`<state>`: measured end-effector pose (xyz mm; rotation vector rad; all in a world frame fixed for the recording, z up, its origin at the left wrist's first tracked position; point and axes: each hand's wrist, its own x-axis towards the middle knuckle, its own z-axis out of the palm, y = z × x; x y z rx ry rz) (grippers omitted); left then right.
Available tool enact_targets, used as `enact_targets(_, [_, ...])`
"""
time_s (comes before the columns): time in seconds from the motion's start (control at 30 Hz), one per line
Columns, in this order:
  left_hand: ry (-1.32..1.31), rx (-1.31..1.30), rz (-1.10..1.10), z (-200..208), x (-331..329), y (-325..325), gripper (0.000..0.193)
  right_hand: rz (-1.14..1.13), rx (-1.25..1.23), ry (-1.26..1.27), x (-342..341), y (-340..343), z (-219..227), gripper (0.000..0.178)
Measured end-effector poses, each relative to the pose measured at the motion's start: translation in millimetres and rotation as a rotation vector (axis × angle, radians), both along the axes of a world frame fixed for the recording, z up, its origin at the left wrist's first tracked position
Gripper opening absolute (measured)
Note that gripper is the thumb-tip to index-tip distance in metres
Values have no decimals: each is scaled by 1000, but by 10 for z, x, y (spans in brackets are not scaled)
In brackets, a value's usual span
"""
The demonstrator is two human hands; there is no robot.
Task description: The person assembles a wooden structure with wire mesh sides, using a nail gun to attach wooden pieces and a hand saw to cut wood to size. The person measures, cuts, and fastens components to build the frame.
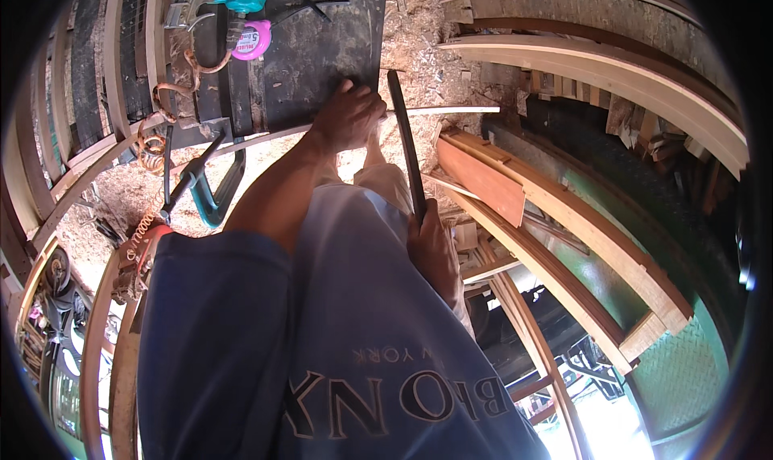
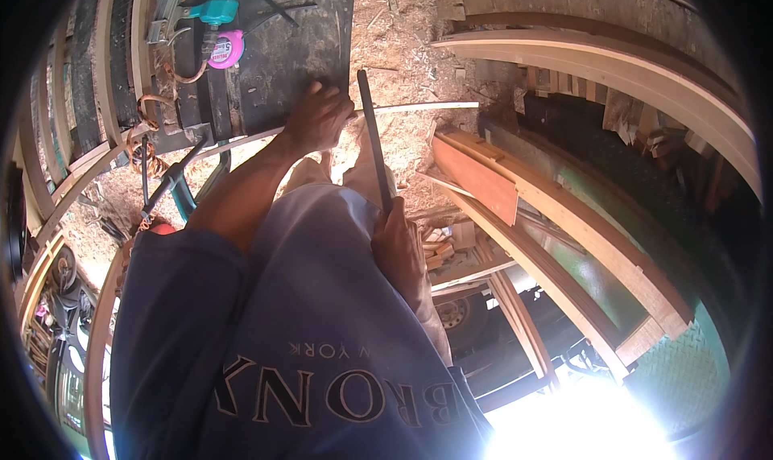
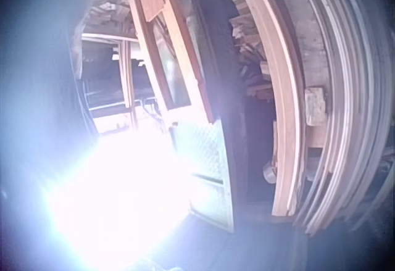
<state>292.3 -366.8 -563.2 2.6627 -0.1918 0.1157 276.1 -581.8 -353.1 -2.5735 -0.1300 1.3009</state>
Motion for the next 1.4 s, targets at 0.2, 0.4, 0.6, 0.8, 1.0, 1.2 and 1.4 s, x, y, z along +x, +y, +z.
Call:
enact_targets(0.2, [-44, -69, -28, 5, -11, 26, 13, -68, -206, 163, 150, 209, 134, 36])
enact_targets(0.4, [85, 7, -57, 9, 19, 40, 12, -15, -58, 75, 83, 65, -16, 36])
enact_targets(0.6, [-16, -62, -42, 15, 3, 53, 11, -44, -144, 87, 237, 243, -98, 33])
enact_targets(0.8, [22, -58, -45, 1, 16, 53, 11, -63, -176, 113, 171, 290, 111, 27])
enact_targets(1.0, [4, -80, -61, 12, -14, 26, 10, 19, -84, 27, 184, 170, -120, 42])
enact_targets(1.2, [63, -15, -61, -19, -1, 30, 28, -85, -252, 203, 139, 191, 76, 51])
enact_targets(1.4, [-64, -39, -47, -42, -24, 30, 13, -8, -143, 128, 247, 210, -210, 38])
